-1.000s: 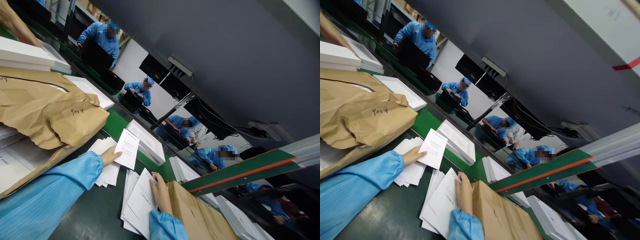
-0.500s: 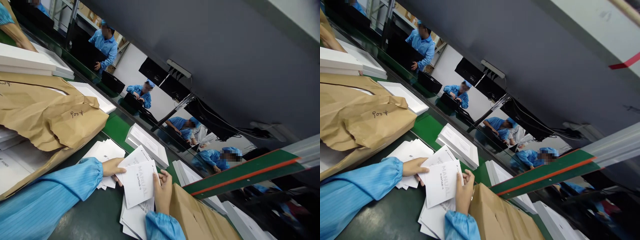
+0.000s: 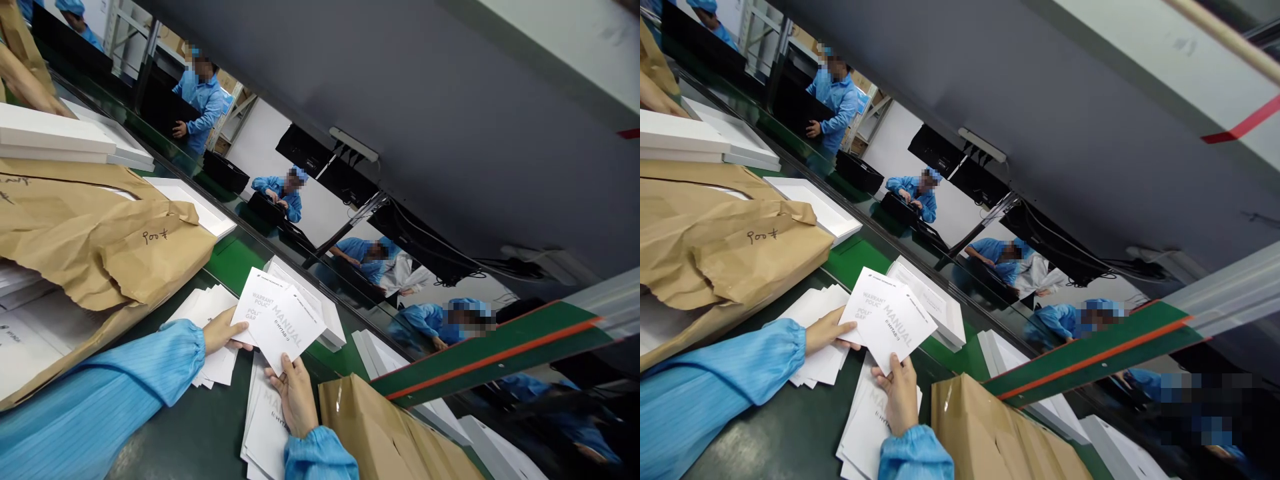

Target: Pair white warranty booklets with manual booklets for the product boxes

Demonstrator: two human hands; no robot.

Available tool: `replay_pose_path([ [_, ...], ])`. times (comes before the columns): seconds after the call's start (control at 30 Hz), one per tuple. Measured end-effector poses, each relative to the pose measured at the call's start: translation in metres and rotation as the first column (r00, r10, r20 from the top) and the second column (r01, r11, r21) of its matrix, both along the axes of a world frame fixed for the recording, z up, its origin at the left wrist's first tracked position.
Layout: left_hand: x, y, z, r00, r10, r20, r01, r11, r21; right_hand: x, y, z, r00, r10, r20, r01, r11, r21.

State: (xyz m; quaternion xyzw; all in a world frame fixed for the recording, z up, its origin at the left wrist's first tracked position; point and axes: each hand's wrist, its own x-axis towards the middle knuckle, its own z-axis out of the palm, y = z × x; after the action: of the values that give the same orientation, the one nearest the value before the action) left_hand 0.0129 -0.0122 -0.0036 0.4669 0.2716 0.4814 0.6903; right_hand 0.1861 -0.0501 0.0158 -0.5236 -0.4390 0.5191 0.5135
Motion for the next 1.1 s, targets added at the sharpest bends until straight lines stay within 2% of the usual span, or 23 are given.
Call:
replay_pose_path([
  [0.07, 0.0002, 0.0012, -0.0019, 1.0, 0.003, 0.011, -0.003, 1.0, 0.002, 0.0037, 0.0008, -0.0003, 1.0, -0.01, -0.009, 0.01, 1.0, 0.025],
  [0.23, -0.0002, -0.0005, 0.0006, 1.0, -0.005, -0.022, 0.005, 1.0, 0.029, 0.0062, 0.0006, 0.0015, 0.994, 0.107, -0.009, -0.107, 0.993, 0.044],
  [0.33, -0.0003, -0.0023, 0.0028, 0.999, 0.006, -0.041, -0.004, 0.999, 0.052, 0.0057, 0.0006, 0.0003, 0.991, 0.136, -0.002, -0.135, 0.989, 0.057],
  [0.67, 0.0017, 0.0009, -0.0049, 0.999, 0.016, -0.028, -0.014, 0.998, 0.068, 0.0072, 0.0015, -0.0037, 0.996, 0.084, -0.004, -0.083, 0.992, 0.099],
  [0.83, 0.0019, 0.001, -0.0047, 1.0, 0.021, -0.01, -0.02, 0.998, 0.065, 0.005, 0.0003, -0.0009, 0.993, 0.108, 0.043, -0.112, 0.99, 0.086],
  [1.1, -0.0003, 0.0003, -0.0014, 0.999, -0.036, -0.031, 0.038, 0.998, 0.056, 0.0066, 0.0011, -0.004, 0.992, 0.101, 0.069, -0.107, 0.99, 0.094],
])
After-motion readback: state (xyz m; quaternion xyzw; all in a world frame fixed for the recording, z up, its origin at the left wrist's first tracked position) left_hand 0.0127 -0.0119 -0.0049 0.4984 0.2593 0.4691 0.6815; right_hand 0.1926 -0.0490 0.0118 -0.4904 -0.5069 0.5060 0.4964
